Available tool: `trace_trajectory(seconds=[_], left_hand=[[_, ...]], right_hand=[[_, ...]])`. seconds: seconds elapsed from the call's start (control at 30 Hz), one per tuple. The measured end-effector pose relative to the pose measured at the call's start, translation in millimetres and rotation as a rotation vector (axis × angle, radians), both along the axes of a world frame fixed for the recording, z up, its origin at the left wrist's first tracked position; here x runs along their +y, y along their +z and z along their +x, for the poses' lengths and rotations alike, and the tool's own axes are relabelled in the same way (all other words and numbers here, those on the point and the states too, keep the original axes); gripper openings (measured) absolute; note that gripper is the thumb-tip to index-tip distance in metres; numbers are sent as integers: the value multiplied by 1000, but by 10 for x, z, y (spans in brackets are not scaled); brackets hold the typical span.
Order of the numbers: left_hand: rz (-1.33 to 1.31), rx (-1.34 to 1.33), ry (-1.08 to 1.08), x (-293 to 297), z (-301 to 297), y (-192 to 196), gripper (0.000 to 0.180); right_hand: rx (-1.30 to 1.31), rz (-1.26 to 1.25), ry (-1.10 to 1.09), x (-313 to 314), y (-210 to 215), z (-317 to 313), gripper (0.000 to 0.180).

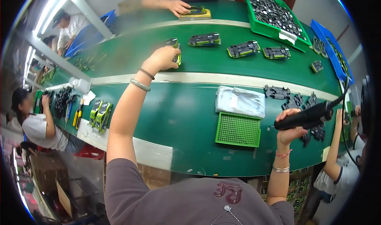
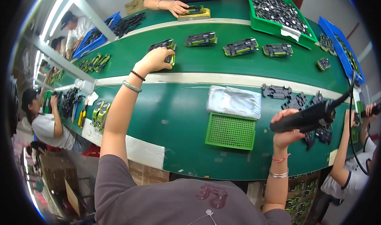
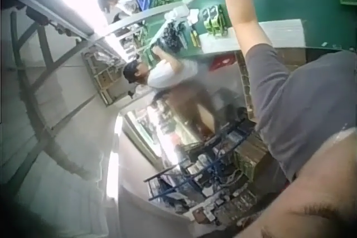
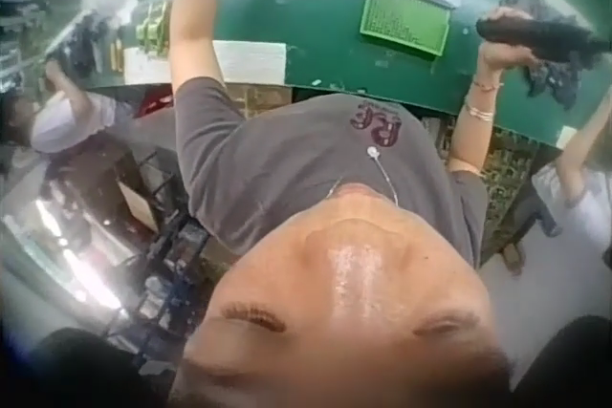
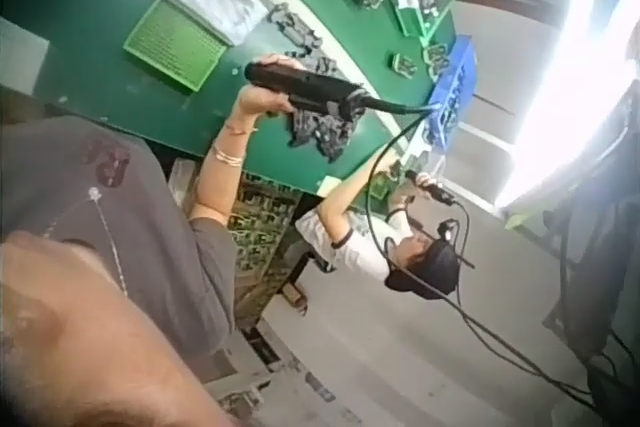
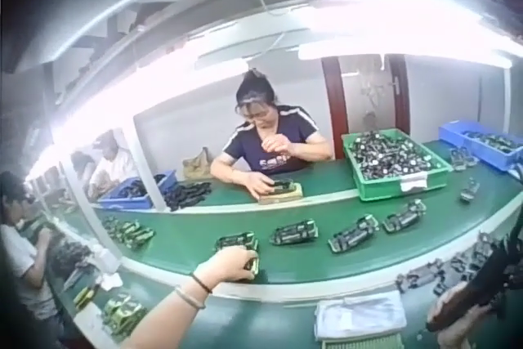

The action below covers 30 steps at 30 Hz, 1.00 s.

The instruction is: The person assembles toy cars along a conveyor line by securing screws into their chassis using an electric screwdriver, then places the finished toy cars into a cardboard box.

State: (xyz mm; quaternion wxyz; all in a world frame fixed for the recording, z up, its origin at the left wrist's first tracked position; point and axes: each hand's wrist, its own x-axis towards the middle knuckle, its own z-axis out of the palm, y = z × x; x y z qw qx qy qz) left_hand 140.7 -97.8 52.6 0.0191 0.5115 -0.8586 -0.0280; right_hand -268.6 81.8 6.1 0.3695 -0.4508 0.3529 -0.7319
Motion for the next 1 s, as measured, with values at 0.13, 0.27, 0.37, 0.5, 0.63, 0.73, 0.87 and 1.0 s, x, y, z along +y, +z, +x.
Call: trace_trajectory(seconds=[0.13, 0.27, 0.37, 0.5, 0.63, 0.73, 0.87, 1.0], left_hand=[[78, 163, -106, -94, -431, -155, 45], [-115, 447, -337, -163, -886, 93, 43], [-70, 339, -379, -272, -1254, 97, 36], [80, 268, -425, -333, -1747, -185, 33], [39, 283, -385, -240, -1899, -273, 39], [-98, 207, -270, -175, -1416, -313, 33], [-26, 20, 41, 61, -51, -120, 37], [-123, 68, 321, 788, 1153, 110, 37]], right_hand=[[20, 15, 3, 28, 6, -6, 87], [38, 4, 10, 23, -6, -23, 87], [33, 3, 17, 16, -13, -25, 87], [38, 5, 32, 19, -19, -14, 86], [37, -20, 25, 17, -27, -21, 86], [59, -25, 26, 6, -33, 0, 86], [95, -17, -41, -26, -30, 20, 85], [102, -12, -2, -40, -126, -84, 85]])
